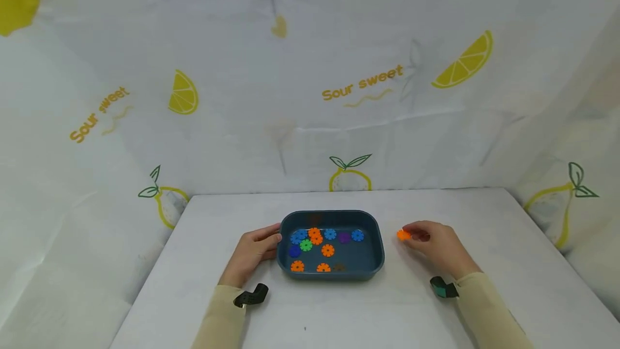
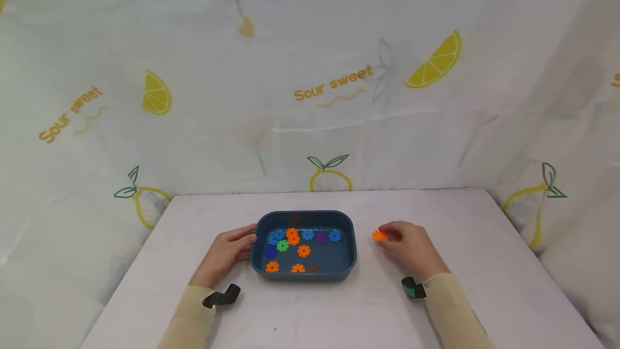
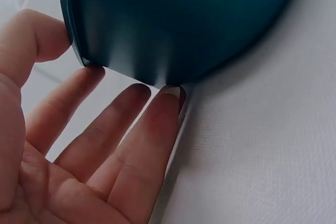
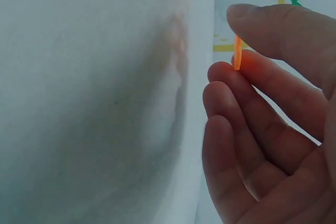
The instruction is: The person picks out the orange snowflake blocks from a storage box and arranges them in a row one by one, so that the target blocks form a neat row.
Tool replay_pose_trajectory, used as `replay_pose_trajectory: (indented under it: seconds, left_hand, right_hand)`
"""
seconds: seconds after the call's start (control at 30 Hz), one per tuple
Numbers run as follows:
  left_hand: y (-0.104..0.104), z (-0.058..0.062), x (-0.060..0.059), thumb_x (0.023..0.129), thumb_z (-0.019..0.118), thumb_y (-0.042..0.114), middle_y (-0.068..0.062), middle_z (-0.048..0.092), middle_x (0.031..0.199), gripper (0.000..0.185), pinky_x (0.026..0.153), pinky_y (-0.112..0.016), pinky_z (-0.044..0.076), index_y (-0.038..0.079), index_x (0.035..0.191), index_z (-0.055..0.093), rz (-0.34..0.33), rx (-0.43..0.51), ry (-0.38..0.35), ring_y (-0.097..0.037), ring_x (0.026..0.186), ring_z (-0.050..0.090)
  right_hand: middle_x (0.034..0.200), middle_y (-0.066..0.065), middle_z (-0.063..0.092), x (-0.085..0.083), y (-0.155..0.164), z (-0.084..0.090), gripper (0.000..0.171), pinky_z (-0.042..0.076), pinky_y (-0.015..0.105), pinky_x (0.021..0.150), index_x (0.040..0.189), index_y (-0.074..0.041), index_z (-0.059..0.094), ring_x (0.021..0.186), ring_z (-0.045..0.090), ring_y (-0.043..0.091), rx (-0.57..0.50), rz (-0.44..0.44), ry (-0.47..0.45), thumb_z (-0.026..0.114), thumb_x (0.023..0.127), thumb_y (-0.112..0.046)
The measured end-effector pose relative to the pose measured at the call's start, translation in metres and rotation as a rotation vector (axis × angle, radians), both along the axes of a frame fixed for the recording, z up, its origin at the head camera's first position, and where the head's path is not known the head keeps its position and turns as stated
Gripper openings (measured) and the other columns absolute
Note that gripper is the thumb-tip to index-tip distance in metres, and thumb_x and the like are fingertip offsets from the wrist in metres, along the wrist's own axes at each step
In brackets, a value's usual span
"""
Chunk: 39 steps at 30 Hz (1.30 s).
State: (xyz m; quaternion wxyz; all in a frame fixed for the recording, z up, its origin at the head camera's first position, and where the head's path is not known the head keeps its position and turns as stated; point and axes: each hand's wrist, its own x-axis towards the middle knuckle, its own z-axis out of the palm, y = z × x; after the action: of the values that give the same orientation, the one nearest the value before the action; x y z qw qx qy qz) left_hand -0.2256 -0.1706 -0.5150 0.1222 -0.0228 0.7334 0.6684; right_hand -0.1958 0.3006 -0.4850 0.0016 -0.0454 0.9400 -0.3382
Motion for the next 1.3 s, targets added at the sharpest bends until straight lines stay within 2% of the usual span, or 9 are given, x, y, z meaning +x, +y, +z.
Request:
replay_pose_trajectory:
  seconds: [0.17, 0.43, 0.73, 1.0, 1.3]
  left_hand:
    - [-0.002, 0.002, 0.002, 0.098, 0.081, 0.031, -0.007, 0.071, 0.146, 0.046, 0.093, -0.033, 0.065, 0.020, 0.142, 0.073, 0.019, -0.016, 0.020, -0.019, 0.112, 0.077]
    - [-0.006, -0.002, 0.006, 0.100, 0.079, 0.032, -0.010, 0.070, 0.147, 0.047, 0.093, -0.031, 0.065, 0.016, 0.143, 0.072, 0.027, -0.058, 0.025, -0.020, 0.112, 0.077]
    - [-0.008, -0.005, 0.007, 0.099, 0.080, 0.036, -0.007, 0.071, 0.146, 0.047, 0.097, -0.034, 0.065, 0.020, 0.143, 0.073, 0.029, -0.068, 0.020, -0.020, 0.114, 0.076]
    - [-0.006, -0.006, 0.009, 0.099, 0.080, 0.037, -0.008, 0.071, 0.147, 0.047, 0.097, -0.035, 0.065, 0.020, 0.142, 0.073, 0.037, -0.070, 0.020, -0.020, 0.114, 0.076]
    - [-0.004, -0.005, 0.002, 0.098, 0.080, 0.039, -0.005, 0.071, 0.147, 0.048, 0.097, -0.035, 0.065, 0.023, 0.143, 0.073, 0.015, -0.073, 0.029, -0.020, 0.114, 0.077]
  right_hand:
    - [0.118, 0.003, 0.078, -0.001, 0.001, -0.003, 0.030, 0.058, 0.036, 0.091, 0.124, -0.015, 0.079, 0.105, 0.069, 0.021, 0.008, 0.003, -0.015, 0.082, 0.097, -0.025]
    - [0.114, 0.001, 0.079, -0.001, 0.000, -0.012, 0.032, 0.059, 0.039, 0.092, 0.124, -0.014, 0.079, 0.104, 0.069, 0.020, -0.001, 0.002, -0.042, 0.084, 0.095, -0.028]
    - [0.117, 0.000, 0.078, -0.001, -0.001, -0.014, 0.031, 0.058, 0.033, 0.089, 0.123, -0.016, 0.080, 0.104, 0.069, 0.019, 0.007, 0.016, -0.014, 0.085, 0.095, -0.028]
    - [0.120, 0.000, 0.077, 0.000, 0.000, -0.017, 0.028, 0.058, 0.043, 0.095, 0.120, -0.018, 0.080, 0.109, 0.069, 0.022, 0.014, 0.033, -0.015, 0.085, 0.095, -0.029]
    - [0.120, -0.003, 0.076, -0.002, 0.004, -0.017, 0.027, 0.058, 0.030, 0.091, 0.120, -0.020, 0.080, 0.109, 0.069, 0.019, 0.032, 0.043, 0.030, 0.086, 0.094, -0.027]
